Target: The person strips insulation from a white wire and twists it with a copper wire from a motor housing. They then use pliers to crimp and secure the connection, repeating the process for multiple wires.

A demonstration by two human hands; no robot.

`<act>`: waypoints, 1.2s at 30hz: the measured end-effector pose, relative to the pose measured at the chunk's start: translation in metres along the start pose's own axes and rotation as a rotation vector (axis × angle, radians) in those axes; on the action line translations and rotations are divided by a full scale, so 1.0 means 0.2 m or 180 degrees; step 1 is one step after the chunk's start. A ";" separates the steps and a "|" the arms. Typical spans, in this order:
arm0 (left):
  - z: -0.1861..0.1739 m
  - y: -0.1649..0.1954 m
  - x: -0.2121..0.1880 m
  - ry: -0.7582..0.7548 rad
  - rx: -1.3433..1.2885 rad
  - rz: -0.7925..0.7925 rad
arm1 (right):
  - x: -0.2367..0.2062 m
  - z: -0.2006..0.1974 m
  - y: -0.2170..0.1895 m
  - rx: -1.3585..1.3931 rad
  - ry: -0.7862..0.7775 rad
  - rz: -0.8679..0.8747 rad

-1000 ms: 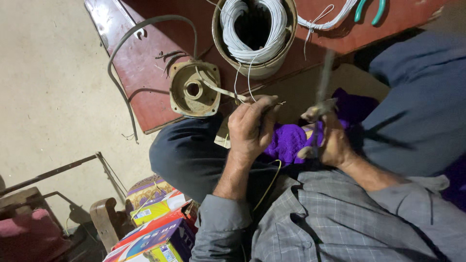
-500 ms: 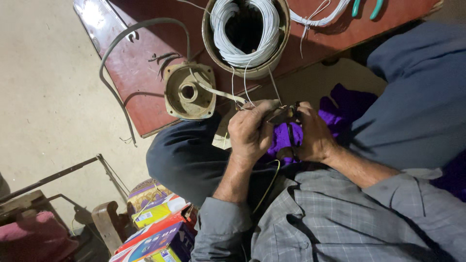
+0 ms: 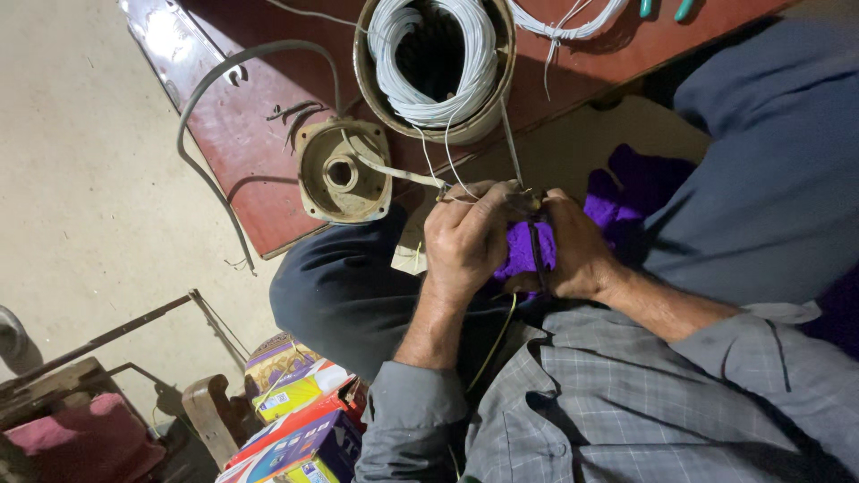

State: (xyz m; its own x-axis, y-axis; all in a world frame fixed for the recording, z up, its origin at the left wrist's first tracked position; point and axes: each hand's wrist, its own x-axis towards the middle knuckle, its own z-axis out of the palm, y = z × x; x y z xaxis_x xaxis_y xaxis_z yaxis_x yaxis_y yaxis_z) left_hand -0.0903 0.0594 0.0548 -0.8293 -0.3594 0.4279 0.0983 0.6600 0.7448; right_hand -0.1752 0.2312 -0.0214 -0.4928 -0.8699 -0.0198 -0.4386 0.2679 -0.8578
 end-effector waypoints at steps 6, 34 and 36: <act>0.03 -0.01 0.00 -0.0179 0.0296 -0.0005 | -0.07 0.02 0.04 -0.0162 0.0238 0.0129; 0.03 -0.05 -0.22 0.0604 -0.0408 -0.0600 | 0.16 -0.48 0.15 0.0433 0.1438 0.0576; 0.04 -0.07 -0.24 0.0631 -0.0661 -0.0561 | 0.34 -0.71 0.23 0.0738 0.1428 0.0920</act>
State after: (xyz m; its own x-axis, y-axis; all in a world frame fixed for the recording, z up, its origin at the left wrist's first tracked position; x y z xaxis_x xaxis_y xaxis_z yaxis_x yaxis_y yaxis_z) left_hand -0.0572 0.0732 0.0199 -0.7223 -0.5909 0.3593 0.0898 0.4350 0.8959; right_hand -0.3356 0.2424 0.0113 -0.8604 -0.5010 -0.0937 -0.0878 0.3269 -0.9410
